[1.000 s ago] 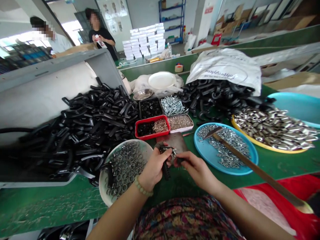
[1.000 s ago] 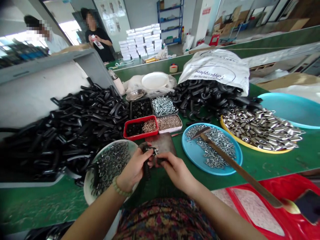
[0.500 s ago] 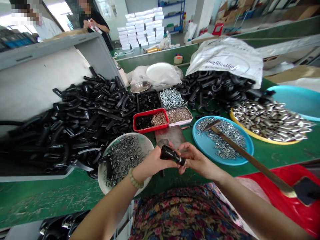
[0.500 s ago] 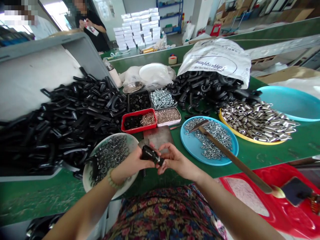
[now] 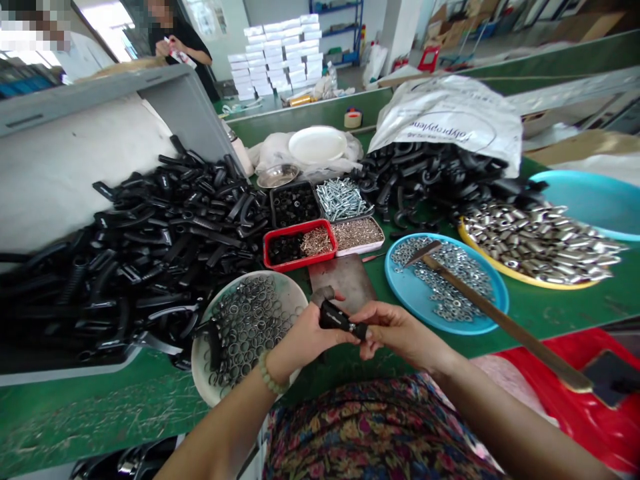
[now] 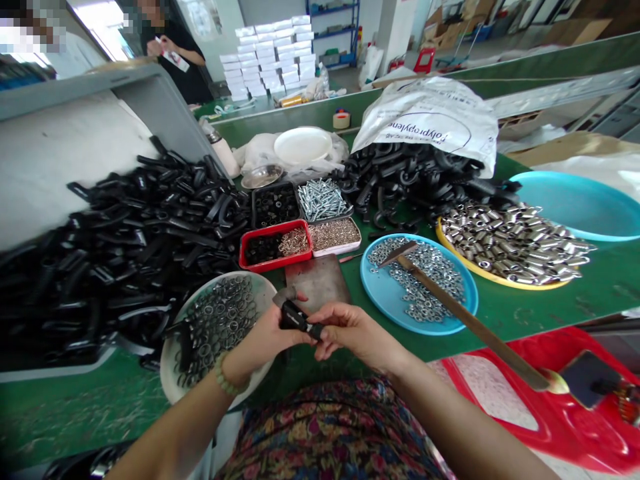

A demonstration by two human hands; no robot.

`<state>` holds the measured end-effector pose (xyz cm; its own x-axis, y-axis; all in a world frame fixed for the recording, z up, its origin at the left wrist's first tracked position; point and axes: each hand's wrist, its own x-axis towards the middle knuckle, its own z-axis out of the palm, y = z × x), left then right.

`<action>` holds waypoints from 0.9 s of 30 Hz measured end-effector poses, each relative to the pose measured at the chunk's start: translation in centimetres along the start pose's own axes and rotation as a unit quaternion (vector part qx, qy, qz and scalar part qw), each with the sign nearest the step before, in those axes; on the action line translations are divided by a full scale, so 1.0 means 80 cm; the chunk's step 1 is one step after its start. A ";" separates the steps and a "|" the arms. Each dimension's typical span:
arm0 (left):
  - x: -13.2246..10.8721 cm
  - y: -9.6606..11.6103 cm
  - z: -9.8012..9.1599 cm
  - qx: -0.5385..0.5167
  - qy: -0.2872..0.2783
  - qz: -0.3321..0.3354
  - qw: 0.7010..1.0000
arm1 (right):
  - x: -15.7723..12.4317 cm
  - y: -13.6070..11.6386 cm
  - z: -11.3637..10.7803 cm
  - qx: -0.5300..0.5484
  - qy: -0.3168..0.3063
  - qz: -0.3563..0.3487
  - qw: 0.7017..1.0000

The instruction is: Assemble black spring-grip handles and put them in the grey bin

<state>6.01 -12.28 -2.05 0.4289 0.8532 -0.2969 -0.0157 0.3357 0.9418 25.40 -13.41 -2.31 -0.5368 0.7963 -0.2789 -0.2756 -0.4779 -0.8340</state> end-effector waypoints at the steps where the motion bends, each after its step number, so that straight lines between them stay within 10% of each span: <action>1: -0.001 0.000 0.002 -0.006 0.005 -0.003 1.000 | 0.000 -0.003 -0.001 -0.006 0.000 0.015 1.000; 11: 0.001 -0.011 0.017 -0.183 0.062 0.049 0.980 | 0.014 0.001 0.013 0.000 0.056 -0.078 0.995; 27: 0.004 -0.014 0.029 -0.186 0.108 0.068 0.974 | 0.021 0.003 0.038 0.065 0.032 -0.018 0.997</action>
<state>8.28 -13.28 -2.83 0.2001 0.9507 -0.2368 -0.4028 0.3002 0.8647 22.03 -13.27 -1.54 -0.4732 0.8342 -0.2832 -0.3974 -0.4890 -0.7765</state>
